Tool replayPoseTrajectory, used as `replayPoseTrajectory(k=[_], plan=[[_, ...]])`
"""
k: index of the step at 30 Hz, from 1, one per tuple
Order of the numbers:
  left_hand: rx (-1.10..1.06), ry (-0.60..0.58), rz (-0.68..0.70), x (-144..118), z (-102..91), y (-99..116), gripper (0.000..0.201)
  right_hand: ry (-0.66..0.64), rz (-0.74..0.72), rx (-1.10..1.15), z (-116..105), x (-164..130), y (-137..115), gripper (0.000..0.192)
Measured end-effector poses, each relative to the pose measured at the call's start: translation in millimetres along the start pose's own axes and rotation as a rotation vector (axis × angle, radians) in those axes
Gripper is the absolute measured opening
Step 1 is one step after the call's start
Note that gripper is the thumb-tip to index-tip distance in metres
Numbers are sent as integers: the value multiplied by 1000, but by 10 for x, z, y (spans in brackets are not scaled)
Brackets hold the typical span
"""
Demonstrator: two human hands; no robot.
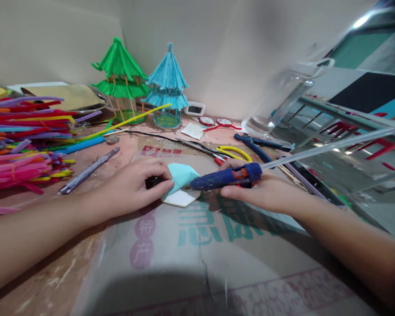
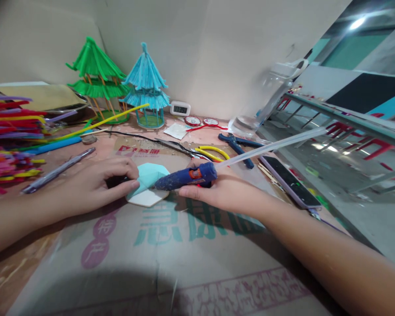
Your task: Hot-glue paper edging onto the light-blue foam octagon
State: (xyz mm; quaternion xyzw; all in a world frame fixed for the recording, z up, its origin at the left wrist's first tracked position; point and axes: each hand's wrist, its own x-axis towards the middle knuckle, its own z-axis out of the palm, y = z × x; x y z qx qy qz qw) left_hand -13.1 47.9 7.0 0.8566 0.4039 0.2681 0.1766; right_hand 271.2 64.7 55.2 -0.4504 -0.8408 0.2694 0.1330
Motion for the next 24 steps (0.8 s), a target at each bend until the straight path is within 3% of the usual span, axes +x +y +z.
replayPoseTrajectory(k=[5, 11, 24], plan=[[2, -4, 0, 6, 2, -5, 25, 3, -55, 0, 0, 6, 45, 31], [0, -12, -10, 12, 2, 4, 25, 8, 24, -62, 8, -21, 12, 34], [-1, -12, -3, 13, 5, 0, 25, 61, 42, -101, -28, -26, -8, 32]])
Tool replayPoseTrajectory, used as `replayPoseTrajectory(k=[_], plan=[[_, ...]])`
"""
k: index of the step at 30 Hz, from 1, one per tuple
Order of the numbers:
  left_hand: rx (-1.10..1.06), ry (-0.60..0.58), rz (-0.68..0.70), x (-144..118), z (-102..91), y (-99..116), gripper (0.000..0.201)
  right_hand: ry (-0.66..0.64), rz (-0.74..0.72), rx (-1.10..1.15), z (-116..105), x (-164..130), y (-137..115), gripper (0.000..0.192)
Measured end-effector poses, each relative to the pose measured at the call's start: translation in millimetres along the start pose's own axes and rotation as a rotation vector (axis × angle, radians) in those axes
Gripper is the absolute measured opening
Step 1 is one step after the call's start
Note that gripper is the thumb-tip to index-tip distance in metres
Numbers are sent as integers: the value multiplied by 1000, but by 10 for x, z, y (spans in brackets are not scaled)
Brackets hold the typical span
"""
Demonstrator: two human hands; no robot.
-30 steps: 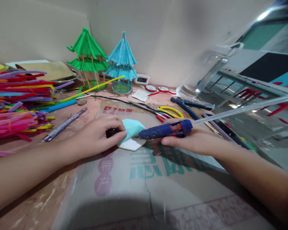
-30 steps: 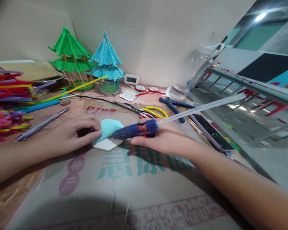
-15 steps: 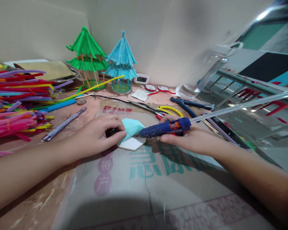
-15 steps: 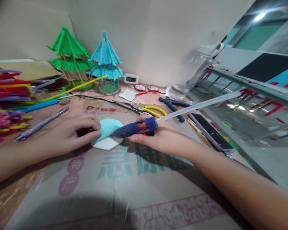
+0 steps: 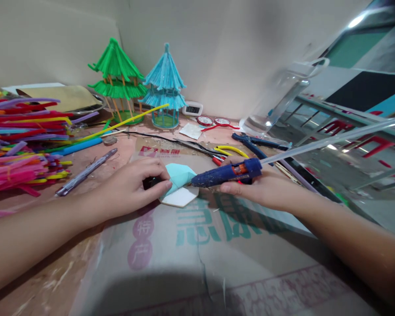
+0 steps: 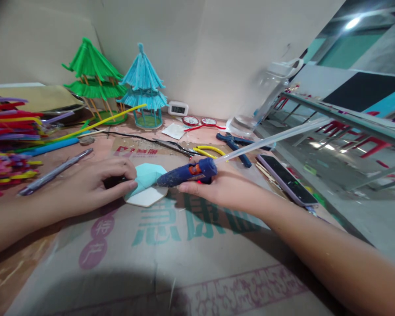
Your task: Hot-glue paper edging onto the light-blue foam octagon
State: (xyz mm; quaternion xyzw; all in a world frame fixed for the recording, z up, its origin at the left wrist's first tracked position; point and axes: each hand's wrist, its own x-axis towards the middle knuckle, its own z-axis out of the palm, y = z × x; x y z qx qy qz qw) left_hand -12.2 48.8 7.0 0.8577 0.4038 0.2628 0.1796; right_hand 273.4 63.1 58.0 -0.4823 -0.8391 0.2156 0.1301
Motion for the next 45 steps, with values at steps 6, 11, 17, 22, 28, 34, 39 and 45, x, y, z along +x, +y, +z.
replayPoseTrajectory(k=[6, 11, 17, 22, 28, 34, 39, 45], plan=[[0, -11, -6, 1, -10, -5, 25, 2, -49, -41, -65, 9, -13, 31], [3, -14, -17, -2, -14, -1, 25, 29, -23, -115, -88, 11, 51, 43], [15, -13, -4, 1, 4, -15, 25, -35, -31, -43, -122, 30, 60, 37], [37, -15, 0, 0, 4, -11, 26, -6, -30, -66, -141, 36, 110, 32], [45, -16, -7, -10, -3, -14, 26, 46, -16, -80, -159, 25, 100, 33], [17, -25, 13, 2, -7, -12, 25, 22, 25, -95, -182, 23, 95, 31], [3, -26, 11, 6, -13, -5, 23, 28, -26, -56, -186, 34, 89, 29], [-7, -41, 0, 3, -19, -10, 23, 61, -37, -72, -191, 52, 79, 30]])
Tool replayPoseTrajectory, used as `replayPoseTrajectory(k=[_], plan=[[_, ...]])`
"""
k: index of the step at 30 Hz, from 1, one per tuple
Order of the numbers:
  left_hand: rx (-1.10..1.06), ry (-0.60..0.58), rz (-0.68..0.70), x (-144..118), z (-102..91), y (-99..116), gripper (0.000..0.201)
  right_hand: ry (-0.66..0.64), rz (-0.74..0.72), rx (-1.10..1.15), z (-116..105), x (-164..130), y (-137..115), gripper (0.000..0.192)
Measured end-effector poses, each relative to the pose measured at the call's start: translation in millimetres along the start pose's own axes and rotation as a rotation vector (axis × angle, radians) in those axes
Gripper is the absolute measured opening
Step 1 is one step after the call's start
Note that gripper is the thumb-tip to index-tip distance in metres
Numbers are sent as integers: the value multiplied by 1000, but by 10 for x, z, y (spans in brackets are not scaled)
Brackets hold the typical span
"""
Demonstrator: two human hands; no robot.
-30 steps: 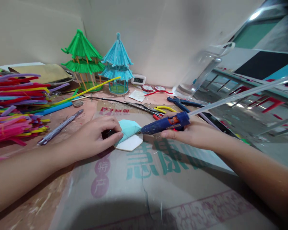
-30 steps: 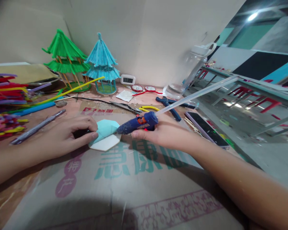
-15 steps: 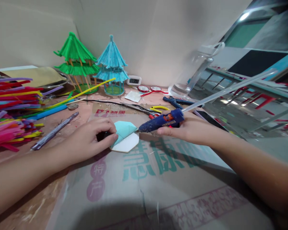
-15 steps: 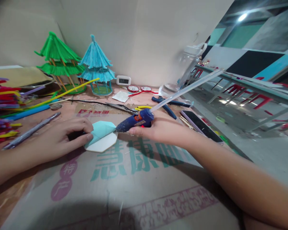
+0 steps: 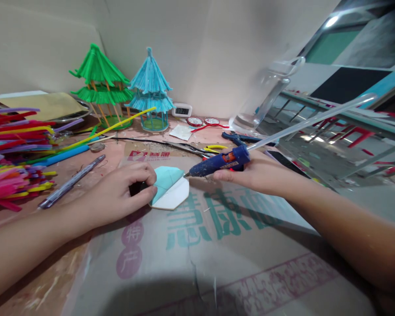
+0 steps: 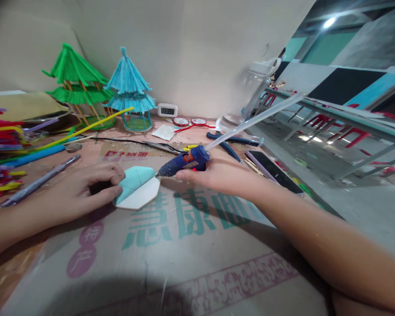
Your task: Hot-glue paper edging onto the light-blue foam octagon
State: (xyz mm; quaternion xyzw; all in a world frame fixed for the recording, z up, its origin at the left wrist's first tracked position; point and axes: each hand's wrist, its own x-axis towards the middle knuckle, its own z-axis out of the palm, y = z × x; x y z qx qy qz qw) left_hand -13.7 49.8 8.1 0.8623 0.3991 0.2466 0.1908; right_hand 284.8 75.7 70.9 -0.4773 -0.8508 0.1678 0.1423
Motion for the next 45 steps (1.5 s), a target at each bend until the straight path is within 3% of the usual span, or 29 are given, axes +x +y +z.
replayPoseTrajectory(k=[6, 13, 20, 45], plan=[[6, -3, -10, -1, -4, 7, 23, -34, -10, 104, -19, 4, 55, 32], [6, 0, -6, 0, 3, 1, 25, -45, -43, 75, -26, 21, 92, 35], [24, 14, 21, -2, 9, -22, 23, -79, 80, 68, 7, 20, 58, 33], [-54, 7, -5, 0, 53, -44, 21, 24, 127, -119, 29, -4, -45, 34]])
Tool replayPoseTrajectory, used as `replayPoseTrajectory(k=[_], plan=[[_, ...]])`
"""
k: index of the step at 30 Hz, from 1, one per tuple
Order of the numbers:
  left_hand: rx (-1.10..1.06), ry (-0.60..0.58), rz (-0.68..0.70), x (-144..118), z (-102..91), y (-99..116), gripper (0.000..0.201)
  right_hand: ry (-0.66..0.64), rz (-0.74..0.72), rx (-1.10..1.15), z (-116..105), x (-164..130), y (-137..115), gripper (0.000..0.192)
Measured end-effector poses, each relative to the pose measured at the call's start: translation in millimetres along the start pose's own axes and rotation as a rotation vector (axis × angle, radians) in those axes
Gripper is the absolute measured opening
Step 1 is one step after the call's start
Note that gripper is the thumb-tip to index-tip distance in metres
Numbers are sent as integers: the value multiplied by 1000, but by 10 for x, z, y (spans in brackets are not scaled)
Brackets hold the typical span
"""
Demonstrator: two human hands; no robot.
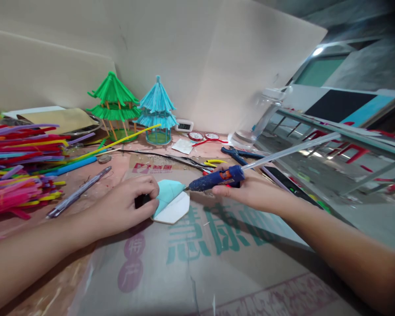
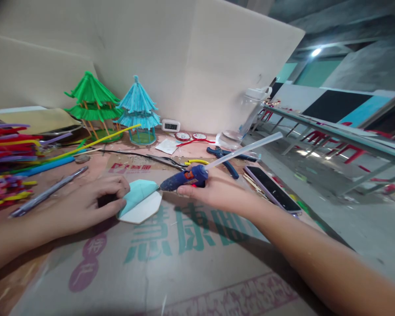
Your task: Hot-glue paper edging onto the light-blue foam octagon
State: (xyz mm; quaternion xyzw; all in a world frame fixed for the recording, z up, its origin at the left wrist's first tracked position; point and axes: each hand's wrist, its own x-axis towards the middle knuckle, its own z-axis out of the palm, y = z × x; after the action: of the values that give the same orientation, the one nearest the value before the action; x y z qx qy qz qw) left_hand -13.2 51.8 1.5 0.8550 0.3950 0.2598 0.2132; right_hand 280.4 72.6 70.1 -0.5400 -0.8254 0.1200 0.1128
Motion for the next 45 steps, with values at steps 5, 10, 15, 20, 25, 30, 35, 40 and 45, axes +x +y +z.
replayPoseTrajectory(k=[5, 10, 15, 20, 25, 30, 35, 40, 45], plan=[[-1, 6, 6, -3, 0, -2, 21, 8, -19, 20, 13, -2, 30, 34], [13, 3, 2, -4, 4, -10, 21, 12, -9, 20, 23, 12, 24, 32], [14, 6, 10, 7, 0, -2, 21, -3, -76, 91, 19, 9, 48, 30], [24, 9, 18, -1, -7, 4, 19, -23, -27, 164, 15, -35, 3, 31], [30, 6, 4, -7, -10, 14, 20, -140, -45, 192, 4, -65, -66, 34], [26, 4, -1, 3, -12, 24, 22, -200, -72, 253, 62, -96, -99, 36], [11, 14, 10, 12, -21, 37, 20, -185, -97, 318, 152, -122, -121, 33], [6, 18, 26, 13, -23, 37, 18, -133, -117, 337, 196, -129, -128, 31], [-15, 17, 34, 11, -16, 20, 16, -113, -141, 334, 243, -120, -103, 31]])
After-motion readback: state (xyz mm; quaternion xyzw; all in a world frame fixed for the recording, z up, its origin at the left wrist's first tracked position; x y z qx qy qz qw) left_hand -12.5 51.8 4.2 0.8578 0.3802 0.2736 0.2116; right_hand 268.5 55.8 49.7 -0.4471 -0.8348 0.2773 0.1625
